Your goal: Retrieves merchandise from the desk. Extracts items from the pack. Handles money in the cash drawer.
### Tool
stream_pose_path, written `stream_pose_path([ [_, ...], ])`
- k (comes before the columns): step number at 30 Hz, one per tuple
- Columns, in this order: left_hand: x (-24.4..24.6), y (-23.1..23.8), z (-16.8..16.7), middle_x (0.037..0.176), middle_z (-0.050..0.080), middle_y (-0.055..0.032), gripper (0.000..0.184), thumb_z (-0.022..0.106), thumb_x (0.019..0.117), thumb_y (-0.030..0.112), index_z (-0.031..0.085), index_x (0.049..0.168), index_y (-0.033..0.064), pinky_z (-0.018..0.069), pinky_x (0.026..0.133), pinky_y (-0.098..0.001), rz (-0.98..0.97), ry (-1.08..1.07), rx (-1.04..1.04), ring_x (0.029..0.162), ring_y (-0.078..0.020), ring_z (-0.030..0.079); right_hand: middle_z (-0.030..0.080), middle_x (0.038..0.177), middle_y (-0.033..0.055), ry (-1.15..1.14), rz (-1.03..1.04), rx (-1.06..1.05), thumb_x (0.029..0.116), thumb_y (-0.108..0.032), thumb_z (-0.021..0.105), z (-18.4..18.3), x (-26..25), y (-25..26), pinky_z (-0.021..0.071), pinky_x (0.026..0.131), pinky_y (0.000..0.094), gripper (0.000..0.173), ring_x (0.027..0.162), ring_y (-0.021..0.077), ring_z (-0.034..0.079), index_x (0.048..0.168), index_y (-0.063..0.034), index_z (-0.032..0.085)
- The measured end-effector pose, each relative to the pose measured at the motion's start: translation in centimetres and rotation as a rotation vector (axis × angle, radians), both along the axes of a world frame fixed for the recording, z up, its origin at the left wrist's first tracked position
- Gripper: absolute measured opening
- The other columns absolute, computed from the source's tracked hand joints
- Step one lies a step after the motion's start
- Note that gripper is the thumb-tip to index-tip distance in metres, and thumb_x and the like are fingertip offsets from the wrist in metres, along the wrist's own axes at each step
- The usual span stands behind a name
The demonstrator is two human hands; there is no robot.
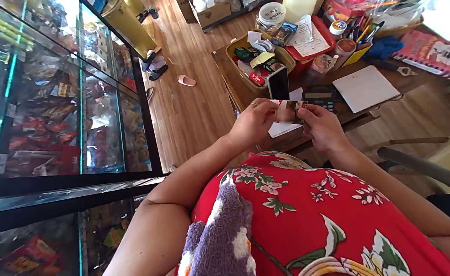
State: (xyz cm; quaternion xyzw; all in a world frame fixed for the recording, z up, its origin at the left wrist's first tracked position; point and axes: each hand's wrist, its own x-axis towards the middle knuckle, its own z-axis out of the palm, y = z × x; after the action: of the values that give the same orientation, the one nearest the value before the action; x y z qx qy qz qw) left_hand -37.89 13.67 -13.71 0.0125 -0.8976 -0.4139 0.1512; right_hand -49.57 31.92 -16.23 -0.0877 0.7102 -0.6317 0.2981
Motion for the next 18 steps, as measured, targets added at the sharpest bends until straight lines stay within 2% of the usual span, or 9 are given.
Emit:
stream_pose_path([
  [3, -0.4, -0.3, -1.0, 0.124, 0.066, -0.0206, 0.024, 0.062, 0.1009, 0.009, 0.067, 0.122, -0.0033, 0.0576, 0.092, -0.0374, 0.074, -0.162, 0.118, 0.104, -0.0247, 0.07, 0.064, 0.089, -0.0036, -0.01, 0.019, -0.014, 0.1015, -0.021, 0.066, -0.2, 0.2, 0.4, 0.0381, 0.049, 0.0159, 0.02, 0.053, -0.0008, 0.044, 0.118, -0.0112, 0.064],
  [5, -0.4, -0.2, -0.9, 0.123, 0.068, -0.0175, 0.029, 0.063, 0.1015, 0.011, 0.064, 0.127, -0.0025, 0.0561, 0.096, -0.0373, 0.071, -0.307, 0.247, 0.106, -0.0204, 0.07, 0.065, 0.09, -0.0027, -0.062, 0.022, -0.006, 0.1019, -0.021, 0.066, -0.4, 0.3, 0.7, 0.0367, 0.048, 0.0155, 0.02, 0.052, -0.0008, 0.042, 0.119, -0.0097, 0.064],
  [6, -0.4, -0.2, -0.9, 0.12, 0.07, -0.0156, 0.031, 0.065, 0.1005, 0.011, 0.063, 0.129, -0.0021, 0.0561, 0.095, -0.0353, 0.076, -0.357, 0.309, 0.104, -0.0173, 0.07, 0.064, 0.09, -0.0024, -0.094, 0.024, 0.001, 0.1025, -0.021, 0.065, -0.5, 0.3, 0.8, 0.036, 0.047, 0.0155, 0.021, 0.052, -0.0005, 0.041, 0.12, -0.0093, 0.064],
  [8, -0.5, -0.3, -1.0, 0.108, 0.071, -0.0113, 0.031, 0.069, 0.0982, 0.011, 0.062, 0.126, -0.001, 0.0578, 0.083, -0.0317, 0.112, -0.452, 0.449, 0.091, -0.0129, 0.069, 0.064, 0.088, -0.0024, -0.176, 0.033, -0.011, 0.1057, -0.023, 0.059, -0.6, 0.3, 0.9, 0.0359, 0.046, 0.0158, 0.019, 0.05, 0.0004, 0.041, 0.119, -0.0097, 0.063],
  [10, -0.7, -0.5, -1.7, 0.102, 0.07, -0.0099, 0.028, 0.069, 0.0975, 0.009, 0.062, 0.123, -0.0009, 0.058, 0.075, -0.0305, 0.171, -0.52, 0.623, 0.083, -0.0125, 0.068, 0.06, 0.084, -0.0044, -0.311, 0.082, -0.059, 0.1112, -0.037, 0.043, -0.8, -0.2, 1.3, 0.0407, 0.05, 0.0176, 0.029, 0.053, 0.0018, 0.044, 0.12, -0.0143, 0.059],
  [12, -0.7, -0.7, -2.6, 0.102, 0.068, -0.0099, 0.027, 0.067, 0.0983, 0.007, 0.06, 0.124, -0.0006, 0.0575, 0.074, -0.0302, 0.222, -0.55, 0.754, 0.082, -0.0134, 0.067, 0.068, 0.092, -0.0023, -0.479, 0.112, -0.166, 0.1096, -0.056, 0.029, -1.2, -0.8, 1.9, 0.0546, 0.06, 0.0199, 0.054, 0.065, 0.0044, 0.062, 0.133, -0.0152, 0.056],
  [14, -0.6, -1.0, -3.4, 0.104, 0.068, -0.0104, 0.028, 0.066, 0.0989, 0.007, 0.058, 0.125, -0.0007, 0.0581, 0.075, -0.0307, 0.261, -0.549, 0.812, 0.083, -0.0141, 0.067, 0.071, 0.11, 0.0048, -0.602, 0.118, -0.287, 0.1056, -0.067, 0.021, -1.2, -1.5, 2.9, 0.0609, 0.075, 0.0254, 0.072, 0.088, 0.0123, 0.073, 0.142, -0.0115, 0.049],
  [16, -0.3, -1.3, -4.1, 0.102, 0.067, -0.0097, 0.028, 0.065, 0.0995, 0.007, 0.057, 0.125, -0.0005, 0.0592, 0.076, -0.0314, 0.292, -0.544, 0.868, 0.083, -0.0143, 0.068, 0.07, 0.124, 0.0114, -0.672, 0.102, -0.383, 0.1033, -0.071, 0.017, -1.5, -1.9, 3.8, 0.0618, 0.085, 0.0296, 0.081, 0.103, 0.0195, 0.074, 0.146, -0.0077, 0.045],
  [18, 0.0, -1.6, -4.9, 0.1, 0.067, -0.0081, 0.026, 0.063, 0.1004, 0.008, 0.055, 0.125, 0.0011, 0.0598, 0.077, -0.0311, 0.324, -0.549, 0.942, 0.082, -0.014, 0.069, 0.068, 0.129, 0.0138, -0.689, 0.108, -0.434, 0.1024, -0.072, 0.013, -2.0, -2.0, 4.7, 0.0613, 0.09, 0.0332, 0.085, 0.109, 0.0233, 0.073, 0.147, -0.0065, 0.044],
])
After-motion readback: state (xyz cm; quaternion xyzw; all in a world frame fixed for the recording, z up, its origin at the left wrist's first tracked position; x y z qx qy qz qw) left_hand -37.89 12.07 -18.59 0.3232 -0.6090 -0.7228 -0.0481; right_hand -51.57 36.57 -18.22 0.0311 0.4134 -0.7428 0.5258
